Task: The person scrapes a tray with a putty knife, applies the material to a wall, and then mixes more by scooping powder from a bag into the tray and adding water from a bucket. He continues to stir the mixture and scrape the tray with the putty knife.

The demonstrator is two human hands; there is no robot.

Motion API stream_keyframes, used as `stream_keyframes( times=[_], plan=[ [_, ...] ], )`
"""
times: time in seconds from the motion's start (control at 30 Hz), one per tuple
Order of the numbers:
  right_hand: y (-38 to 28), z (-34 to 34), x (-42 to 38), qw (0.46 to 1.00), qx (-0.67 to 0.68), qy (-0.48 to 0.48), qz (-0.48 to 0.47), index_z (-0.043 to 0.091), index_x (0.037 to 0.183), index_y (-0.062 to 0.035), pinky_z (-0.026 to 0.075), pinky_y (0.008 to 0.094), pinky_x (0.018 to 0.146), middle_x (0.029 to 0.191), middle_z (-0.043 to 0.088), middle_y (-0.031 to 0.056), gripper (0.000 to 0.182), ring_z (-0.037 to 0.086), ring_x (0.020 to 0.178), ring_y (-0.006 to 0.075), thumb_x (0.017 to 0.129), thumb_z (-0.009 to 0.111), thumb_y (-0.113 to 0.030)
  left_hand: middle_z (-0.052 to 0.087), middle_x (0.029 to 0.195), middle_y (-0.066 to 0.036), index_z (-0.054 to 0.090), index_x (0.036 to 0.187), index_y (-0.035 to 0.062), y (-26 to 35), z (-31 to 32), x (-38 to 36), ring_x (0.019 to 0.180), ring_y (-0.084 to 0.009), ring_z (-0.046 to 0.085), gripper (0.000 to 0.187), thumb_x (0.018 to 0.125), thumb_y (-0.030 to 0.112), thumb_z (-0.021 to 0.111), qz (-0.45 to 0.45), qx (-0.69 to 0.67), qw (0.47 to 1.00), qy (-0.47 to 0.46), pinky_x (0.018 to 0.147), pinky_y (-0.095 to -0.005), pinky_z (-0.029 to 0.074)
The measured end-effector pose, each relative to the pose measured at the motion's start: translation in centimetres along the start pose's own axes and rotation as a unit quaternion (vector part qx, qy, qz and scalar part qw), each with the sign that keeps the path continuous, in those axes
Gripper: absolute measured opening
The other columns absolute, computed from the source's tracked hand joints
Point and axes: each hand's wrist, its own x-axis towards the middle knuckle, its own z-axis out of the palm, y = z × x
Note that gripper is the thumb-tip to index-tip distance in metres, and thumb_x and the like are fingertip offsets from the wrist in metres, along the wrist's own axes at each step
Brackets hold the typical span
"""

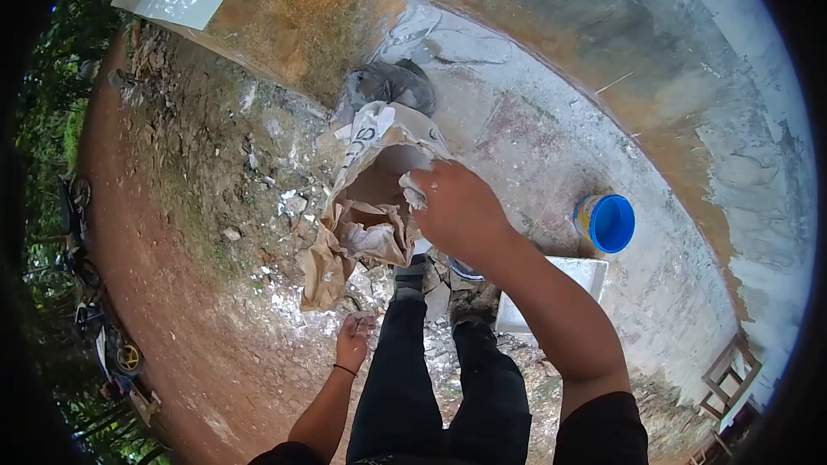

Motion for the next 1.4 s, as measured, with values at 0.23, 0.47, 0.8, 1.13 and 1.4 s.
stream_keyframes(
  times=[0.23,0.47,0.8,1.13,1.4],
  plan=[
    [0.0,6.7,7.0,0.884,-0.310,-0.326,-0.127,0.067,0.075,-0.0085,0.050,0.0363,0.064,0.076,0.064,0.0097,0.011,0.062,0.080,0.0268,0.067,0.059,-0.012,0.060,0.088,-0.009,0.051,0.097,-0.0033,0.6,-3.2,-0.4,0.083,-0.0137,0.057,0.015,0.088,0.008,0.048,-0.041,-0.017,0.999,0.012,0.073,-0.0239,0.044],
    [3.3,10.8,8.0,0.906,-0.289,-0.306,-0.052,0.066,0.089,-0.0097,0.049,0.0356,0.070,0.092,0.064,0.0078,0.020,0.062,0.083,0.0238,0.075,0.052,-0.015,0.061,0.088,-0.008,0.052,0.098,-0.0003,1.5,-5.3,0.2,0.082,-0.0127,0.057,0.015,0.088,0.009,0.048,-0.043,0.030,0.998,0.019,0.072,-0.0234,0.044],
    [1.1,9.1,8.0,0.875,-0.302,-0.378,0.031,0.067,0.077,-0.0090,0.047,0.0321,0.070,0.088,0.064,0.0102,0.014,0.060,0.087,0.0203,0.071,0.055,-0.015,0.061,0.090,-0.009,0.052,0.100,-0.0011,1.3,-5.3,0.9,0.086,-0.0144,0.059,0.016,0.088,0.009,0.047,-0.051,0.005,0.999,-0.013,0.076,-0.0244,0.045],
    [1.7,8.6,6.4,0.917,-0.321,-0.234,-0.038,0.066,0.069,-0.0083,0.048,0.0327,0.064,0.076,0.063,0.0092,0.012,0.060,0.077,0.0242,0.071,0.055,-0.014,0.060,0.096,-0.012,0.051,0.105,-0.0027,8.1,-4.9,3.1,0.091,-0.0171,0.057,0.020,0.089,0.008,0.046,0.029,-0.065,0.997,-0.016,0.081,-0.0273,0.043],
    [5.0,12.3,6.6,0.926,-0.305,-0.153,-0.161,0.066,0.079,-0.0092,0.049,0.0331,0.063,0.082,0.065,0.0072,0.014,0.062,0.078,0.0205,0.070,0.056,-0.014,0.060,0.096,-0.012,0.052,0.102,-0.0030,10.0,-5.3,3.1,0.091,-0.0180,0.057,0.018,0.088,0.005,0.045,0.080,-0.043,0.996,-0.002,0.081,-0.0277,0.042]
  ],
)
